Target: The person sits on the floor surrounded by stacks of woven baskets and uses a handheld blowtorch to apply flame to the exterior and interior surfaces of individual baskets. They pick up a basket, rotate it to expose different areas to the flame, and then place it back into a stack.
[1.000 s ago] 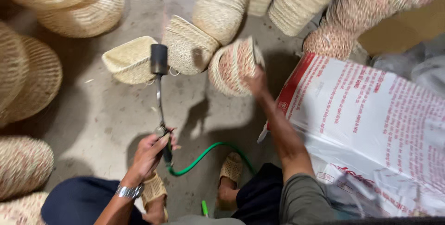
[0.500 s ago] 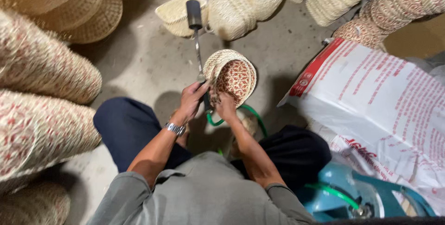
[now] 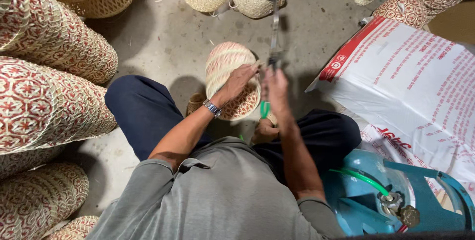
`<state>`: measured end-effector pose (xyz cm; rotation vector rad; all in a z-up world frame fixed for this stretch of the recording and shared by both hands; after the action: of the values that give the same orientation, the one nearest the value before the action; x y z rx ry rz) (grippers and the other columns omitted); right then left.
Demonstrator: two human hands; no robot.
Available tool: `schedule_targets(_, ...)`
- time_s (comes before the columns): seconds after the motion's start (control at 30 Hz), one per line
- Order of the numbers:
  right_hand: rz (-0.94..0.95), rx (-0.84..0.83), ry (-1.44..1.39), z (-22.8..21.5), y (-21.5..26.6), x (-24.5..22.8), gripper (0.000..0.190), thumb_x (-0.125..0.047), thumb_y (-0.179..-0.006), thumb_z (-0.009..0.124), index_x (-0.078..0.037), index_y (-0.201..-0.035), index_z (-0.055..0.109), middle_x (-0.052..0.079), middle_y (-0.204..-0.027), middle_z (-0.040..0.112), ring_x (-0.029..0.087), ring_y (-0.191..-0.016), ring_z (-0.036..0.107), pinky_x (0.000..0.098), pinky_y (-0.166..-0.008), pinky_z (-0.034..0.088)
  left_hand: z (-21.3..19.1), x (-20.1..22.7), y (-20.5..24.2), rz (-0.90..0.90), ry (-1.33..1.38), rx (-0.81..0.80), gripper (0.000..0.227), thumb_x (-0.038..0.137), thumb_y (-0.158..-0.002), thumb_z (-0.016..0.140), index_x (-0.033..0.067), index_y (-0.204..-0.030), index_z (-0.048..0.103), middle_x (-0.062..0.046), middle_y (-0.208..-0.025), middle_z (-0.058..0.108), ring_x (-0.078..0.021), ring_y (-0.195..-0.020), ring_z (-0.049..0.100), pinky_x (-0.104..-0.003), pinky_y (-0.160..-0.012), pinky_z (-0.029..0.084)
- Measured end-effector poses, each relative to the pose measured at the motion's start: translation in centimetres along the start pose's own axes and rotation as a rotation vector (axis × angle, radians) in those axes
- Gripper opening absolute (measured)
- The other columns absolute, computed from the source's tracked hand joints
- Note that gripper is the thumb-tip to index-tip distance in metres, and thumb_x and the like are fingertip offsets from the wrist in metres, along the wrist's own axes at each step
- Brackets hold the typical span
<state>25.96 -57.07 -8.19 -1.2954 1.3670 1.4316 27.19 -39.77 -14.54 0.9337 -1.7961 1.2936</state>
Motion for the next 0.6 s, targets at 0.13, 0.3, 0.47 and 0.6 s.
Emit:
schedule_targets(0.13,-0.202,-0.078,-0.102,-6.0,0.0,-1.8,0.026,-0.028,-0.112,0.052,-0.009,-0.095,0.055,0.0,-0.068,0.055,0.009,-0.052,0.051,0.0252,-0.046,0.043,-0.3,-2.2,4.6,-0.639,-0.41,-0.046,0.051,0.049,-0.101,0.059,0.0006,-0.115,0.068,-0.015,-0.097,0.064,-0.0297,-0.092,0.061,-0.043,-0.083,0.05)
schedule_targets(0.3,-0.174,-0.088,-0.052,-9.6,-1.8,-2.5,0.026,-0.026,-0.105,0.063,-0.006,-0.091,0.055,0.002,-0.066,0.057,0.011,-0.051,0.055,0.026,-0.048,0.044,0.9,-3.8,9.1,-0.234,-0.683,0.009,0.052,0.047,-0.087,0.075,0.0033,-0.115,0.065,-0.016,-0.106,0.065,-0.034,-0.101,0.061,-0.048,-0.087,0.049)
schedule_targets(0.47,-0.214,-0.048,-0.104,-8.2,-0.7,-3.9,0.022,-0.027,-0.1,0.062,-0.005,-0.103,0.059,0.0,-0.062,0.053,0.01,-0.044,0.048,0.0258,-0.041,0.039,1.7,-3.0,8.9,-0.076,-0.901,-0.316,0.066,0.052,-0.074,0.076,0.0048,-0.119,0.065,-0.022,-0.118,0.06,-0.0358,-0.108,0.057,-0.049,-0.091,0.046)
schedule_targets(0.6,-0.154,-0.027,-0.089,-7.6,0.0,-4.5,0.023,-0.025,-0.101,0.062,-0.002,-0.106,0.059,0.0,-0.067,0.054,0.01,-0.047,0.049,0.026,-0.042,0.04,2.0,-4.6,8.8,0.074,-0.912,-0.511,0.042,0.041,-0.101,0.058,0.0072,-0.126,0.064,-0.021,-0.132,0.056,-0.0357,-0.117,0.053,-0.049,-0.102,0.042)
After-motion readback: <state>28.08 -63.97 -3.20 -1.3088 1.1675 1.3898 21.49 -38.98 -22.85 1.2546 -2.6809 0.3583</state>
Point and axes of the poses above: each hand's wrist, its own y-axis away from the middle knuckle, its own z-axis out of the palm, x = y × z, the point moved 1 cm from there along -y, towards the middle knuckle
